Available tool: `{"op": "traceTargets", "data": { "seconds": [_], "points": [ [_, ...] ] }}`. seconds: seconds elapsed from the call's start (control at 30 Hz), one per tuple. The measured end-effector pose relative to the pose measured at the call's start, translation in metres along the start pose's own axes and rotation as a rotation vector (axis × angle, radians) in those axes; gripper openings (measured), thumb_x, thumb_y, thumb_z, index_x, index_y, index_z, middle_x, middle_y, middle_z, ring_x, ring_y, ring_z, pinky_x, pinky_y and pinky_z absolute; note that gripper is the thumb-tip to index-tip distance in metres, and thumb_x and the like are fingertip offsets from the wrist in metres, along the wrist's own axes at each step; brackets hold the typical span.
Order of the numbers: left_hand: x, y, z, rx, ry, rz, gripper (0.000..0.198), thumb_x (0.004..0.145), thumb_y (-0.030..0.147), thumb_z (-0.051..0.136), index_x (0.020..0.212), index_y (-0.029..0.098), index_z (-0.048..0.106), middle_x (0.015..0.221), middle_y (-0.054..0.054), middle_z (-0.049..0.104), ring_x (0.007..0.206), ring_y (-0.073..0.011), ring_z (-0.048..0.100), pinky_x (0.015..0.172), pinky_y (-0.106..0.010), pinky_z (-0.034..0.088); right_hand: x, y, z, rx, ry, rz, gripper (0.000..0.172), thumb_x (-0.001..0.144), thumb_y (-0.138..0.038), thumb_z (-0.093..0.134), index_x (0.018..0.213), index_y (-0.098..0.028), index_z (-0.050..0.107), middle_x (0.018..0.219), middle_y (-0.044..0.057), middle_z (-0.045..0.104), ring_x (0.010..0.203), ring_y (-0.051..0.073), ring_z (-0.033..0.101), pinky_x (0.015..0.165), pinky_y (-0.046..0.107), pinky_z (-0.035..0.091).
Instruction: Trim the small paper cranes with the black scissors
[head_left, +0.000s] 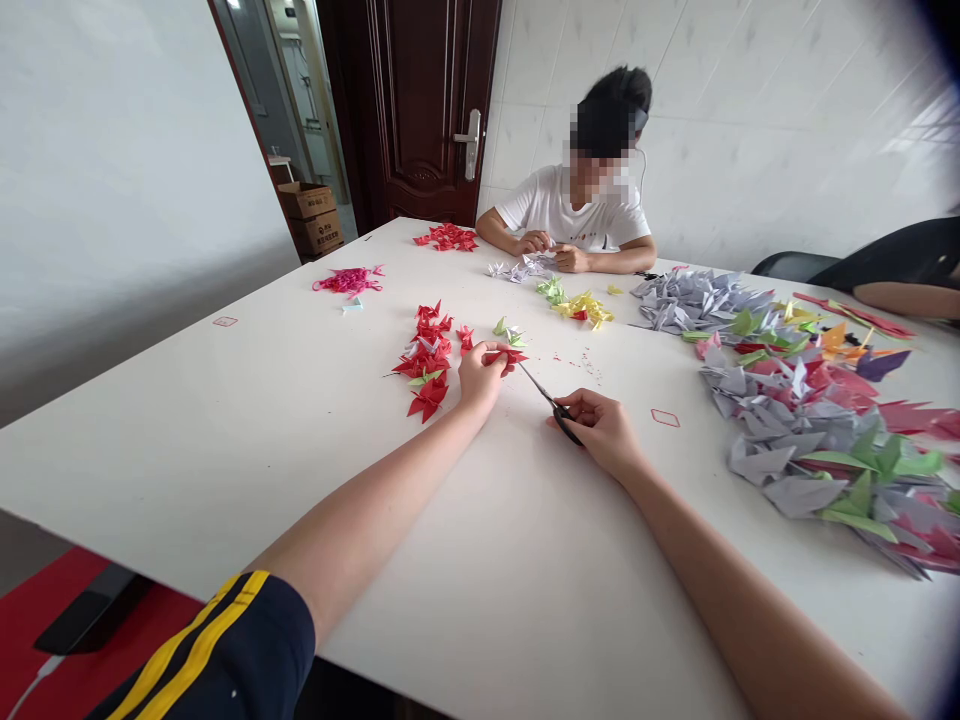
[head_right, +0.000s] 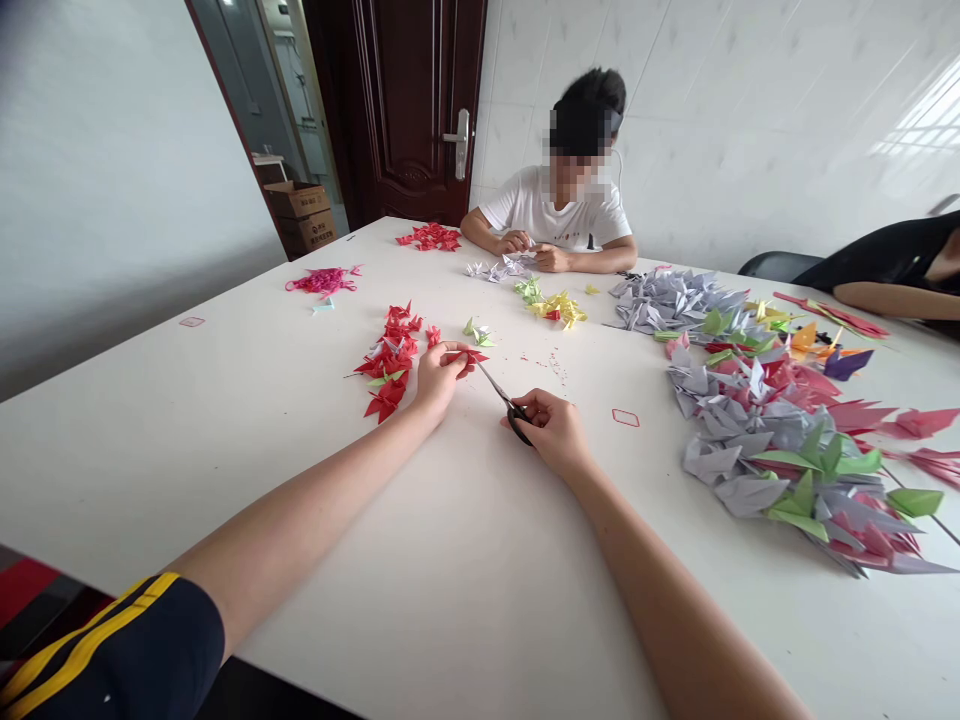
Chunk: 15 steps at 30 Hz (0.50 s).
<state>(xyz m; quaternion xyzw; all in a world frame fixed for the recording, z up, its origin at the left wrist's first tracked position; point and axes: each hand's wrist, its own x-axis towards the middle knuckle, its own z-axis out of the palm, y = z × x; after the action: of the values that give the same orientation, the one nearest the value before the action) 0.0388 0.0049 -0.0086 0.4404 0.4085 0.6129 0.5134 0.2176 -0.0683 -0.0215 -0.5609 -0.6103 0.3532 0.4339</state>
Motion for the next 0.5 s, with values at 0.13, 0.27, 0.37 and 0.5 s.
{"op": "traceTargets", "data": {
  "seconds": [0.13, 0.27, 0.37, 0.5],
  "points": [
    [0.0003, -0.0011, -0.0006, 0.003, -0.003, -0.001, 0.013, 0.077, 0.005, 0.053, 0.084, 0.014, 0.061, 0.075, -0.004, 0.066, 0.066, -0.0111, 0.063, 0.076, -0.029, 0.052, 0.0005, 0.0013, 0.0002, 0.006, 0.001, -0.004, 0.036, 0.064, -0.043, 0.079, 0.085, -0.018, 0.066, 0.062, -0.002, 0.053, 0.052, 0.01, 0.042, 0.047, 0.024, 0.031],
    [0.0008, -0.0035, -0.0015, 0.011, -0.017, 0.016, 0.014, 0.076, 0.006, 0.054, 0.086, 0.014, 0.061, 0.079, -0.006, 0.069, 0.068, -0.0115, 0.063, 0.075, -0.029, 0.051, 0.0009, 0.0019, 0.0006, 0.002, -0.001, 0.003, 0.033, 0.066, -0.042, 0.077, 0.086, -0.018, 0.066, 0.063, -0.002, 0.054, 0.052, 0.01, 0.043, 0.047, 0.024, 0.031],
    [0.0012, -0.0047, -0.0017, 0.009, -0.018, 0.027, 0.014, 0.076, 0.007, 0.054, 0.086, 0.014, 0.061, 0.08, -0.007, 0.069, 0.067, -0.0116, 0.063, 0.074, -0.028, 0.051, 0.0009, 0.0018, 0.0004, -0.003, -0.002, 0.001, 0.032, 0.067, -0.041, 0.076, 0.086, -0.018, 0.066, 0.063, -0.002, 0.053, 0.053, 0.01, 0.044, 0.048, 0.024, 0.032],
    [0.0013, -0.0045, -0.0013, 0.0, -0.015, 0.03, 0.013, 0.076, 0.007, 0.054, 0.085, 0.014, 0.061, 0.079, -0.007, 0.069, 0.067, -0.0115, 0.063, 0.076, -0.029, 0.052, 0.0009, 0.0019, 0.0, -0.01, 0.0, -0.008, 0.03, 0.067, -0.041, 0.076, 0.085, -0.019, 0.066, 0.062, -0.003, 0.052, 0.054, 0.01, 0.044, 0.049, 0.024, 0.032]
  ]
}}
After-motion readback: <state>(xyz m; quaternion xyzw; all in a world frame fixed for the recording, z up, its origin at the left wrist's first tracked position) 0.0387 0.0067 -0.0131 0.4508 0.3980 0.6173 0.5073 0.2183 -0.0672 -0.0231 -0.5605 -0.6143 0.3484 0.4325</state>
